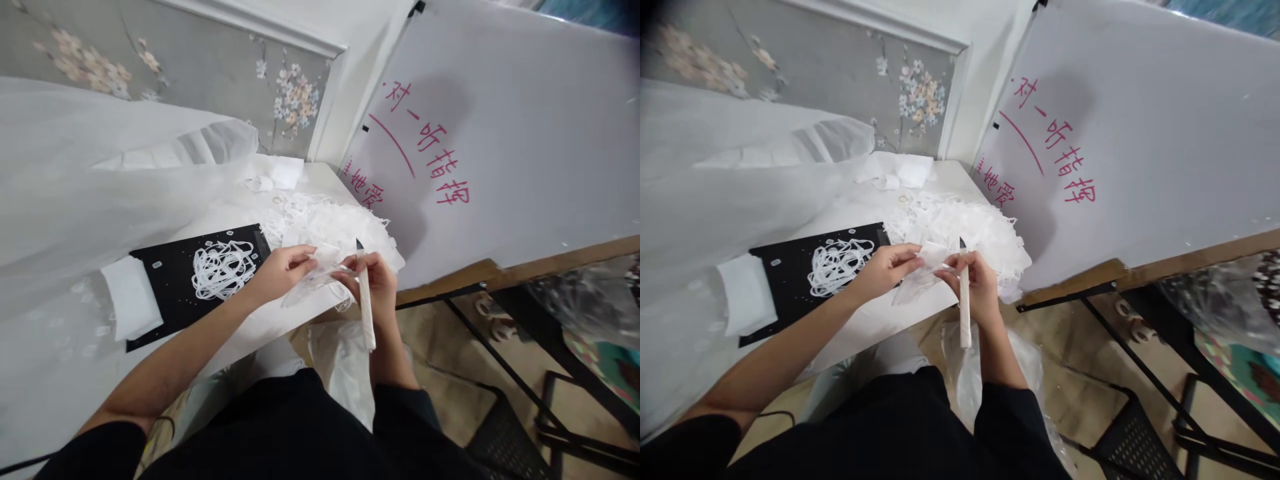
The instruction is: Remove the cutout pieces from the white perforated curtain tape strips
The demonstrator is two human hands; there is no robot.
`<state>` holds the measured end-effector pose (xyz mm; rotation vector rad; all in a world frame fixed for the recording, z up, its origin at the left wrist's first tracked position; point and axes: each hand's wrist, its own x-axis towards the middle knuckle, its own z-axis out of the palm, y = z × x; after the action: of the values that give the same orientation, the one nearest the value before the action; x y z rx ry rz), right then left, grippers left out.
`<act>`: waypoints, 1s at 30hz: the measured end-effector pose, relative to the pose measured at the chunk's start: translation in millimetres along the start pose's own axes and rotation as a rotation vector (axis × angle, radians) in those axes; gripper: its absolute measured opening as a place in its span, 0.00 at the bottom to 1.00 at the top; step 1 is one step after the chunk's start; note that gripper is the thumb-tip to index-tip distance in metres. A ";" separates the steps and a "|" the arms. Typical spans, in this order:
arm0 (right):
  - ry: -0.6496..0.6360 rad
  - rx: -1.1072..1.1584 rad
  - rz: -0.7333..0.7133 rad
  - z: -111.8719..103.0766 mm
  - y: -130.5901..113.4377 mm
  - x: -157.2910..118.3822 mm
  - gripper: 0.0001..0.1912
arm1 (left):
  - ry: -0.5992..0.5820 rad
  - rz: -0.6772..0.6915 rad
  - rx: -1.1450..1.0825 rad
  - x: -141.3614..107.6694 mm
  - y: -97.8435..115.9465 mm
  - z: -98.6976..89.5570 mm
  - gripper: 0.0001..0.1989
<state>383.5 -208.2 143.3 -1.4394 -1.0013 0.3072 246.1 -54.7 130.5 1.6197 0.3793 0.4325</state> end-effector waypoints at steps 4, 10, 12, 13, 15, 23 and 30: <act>0.041 -0.019 -0.058 15.7 0.4 8.2 0.19 | -0.123 0.060 0.127 -8.2 17.2 -11.5 0.19; 0.094 0.057 -0.067 32.4 -0.8 11.2 0.20 | -0.181 0.029 0.095 -10.8 21.0 -22.0 0.18; 0.122 0.085 -0.041 37.8 -2.9 11.4 0.20 | -0.177 -0.007 0.056 -11.0 19.7 -20.6 0.20; 0.131 0.091 -0.028 40.5 -4.1 11.4 0.21 | -0.164 -0.023 0.065 -11.2 19.0 -19.4 0.20; 0.133 0.097 -0.013 45.0 -6.4 11.1 0.20 | -0.124 -0.026 0.117 -11.3 17.6 -17.3 0.17; 0.182 -0.202 -0.137 32.8 14.6 13.2 0.12 | -0.034 0.038 0.144 -4.9 16.9 -45.0 0.12; -0.314 -0.757 0.217 44.7 82.2 -22.2 0.12 | 0.263 0.031 -0.106 -3.1 20.9 -104.9 0.17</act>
<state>369.7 -179.6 52.4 -2.2444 -1.2915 0.3348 191.7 32.9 159.0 1.4709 0.5203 0.6813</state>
